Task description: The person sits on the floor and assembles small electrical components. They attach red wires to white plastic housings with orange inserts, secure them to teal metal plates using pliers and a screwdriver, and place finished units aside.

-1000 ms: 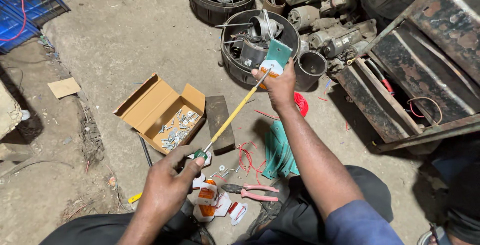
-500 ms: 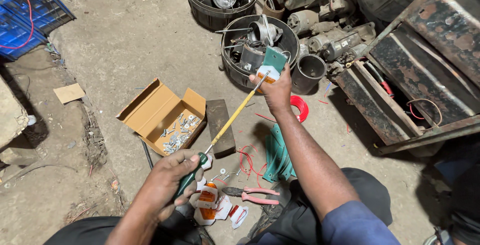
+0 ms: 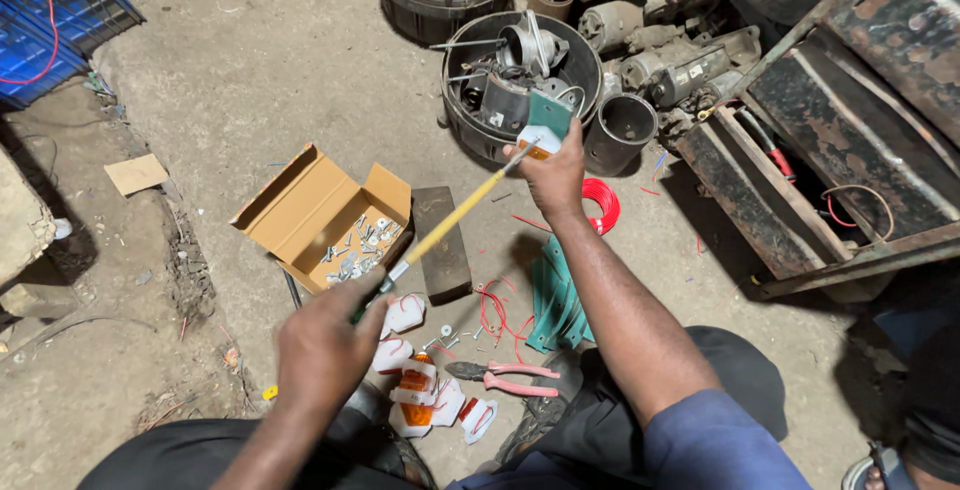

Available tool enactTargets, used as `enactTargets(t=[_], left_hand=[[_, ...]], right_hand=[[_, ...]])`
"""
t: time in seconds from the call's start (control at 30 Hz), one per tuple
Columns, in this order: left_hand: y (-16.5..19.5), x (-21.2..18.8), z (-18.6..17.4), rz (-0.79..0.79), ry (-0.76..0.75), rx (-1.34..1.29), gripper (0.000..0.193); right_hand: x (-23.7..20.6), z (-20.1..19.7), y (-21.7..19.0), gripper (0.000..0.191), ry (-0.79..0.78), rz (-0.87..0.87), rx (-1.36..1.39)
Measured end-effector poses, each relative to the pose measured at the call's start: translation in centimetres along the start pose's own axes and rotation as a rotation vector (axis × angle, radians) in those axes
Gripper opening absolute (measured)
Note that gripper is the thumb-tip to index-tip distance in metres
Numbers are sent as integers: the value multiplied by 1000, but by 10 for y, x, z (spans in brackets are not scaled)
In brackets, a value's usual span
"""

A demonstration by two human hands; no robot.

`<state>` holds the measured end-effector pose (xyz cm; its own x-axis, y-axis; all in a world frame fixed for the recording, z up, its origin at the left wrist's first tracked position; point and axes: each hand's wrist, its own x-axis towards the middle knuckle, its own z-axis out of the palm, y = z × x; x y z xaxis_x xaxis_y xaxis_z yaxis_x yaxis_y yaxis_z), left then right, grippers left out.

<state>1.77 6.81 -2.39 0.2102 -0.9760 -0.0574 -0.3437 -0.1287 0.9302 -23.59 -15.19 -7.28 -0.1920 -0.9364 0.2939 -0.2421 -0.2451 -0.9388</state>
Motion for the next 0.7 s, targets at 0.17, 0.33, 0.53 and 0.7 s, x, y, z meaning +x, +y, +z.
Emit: enactTargets(t=[0.17,0.33,0.53,0.7], left_hand=[[-4,-7,-1,481,273,294,25],[-4,4,-3,186,9,38,30],[-9,-9,2,224,178,298,31],[-4,6,-2,-205,-142,-137,34]], right_hand=[[0,2,9,75,50,-64,-131],[1,0,11,74,24,-10,-4],[1,-2,9,77,51,-103,-99],[1,-5,11,69,38,-32,-28]])
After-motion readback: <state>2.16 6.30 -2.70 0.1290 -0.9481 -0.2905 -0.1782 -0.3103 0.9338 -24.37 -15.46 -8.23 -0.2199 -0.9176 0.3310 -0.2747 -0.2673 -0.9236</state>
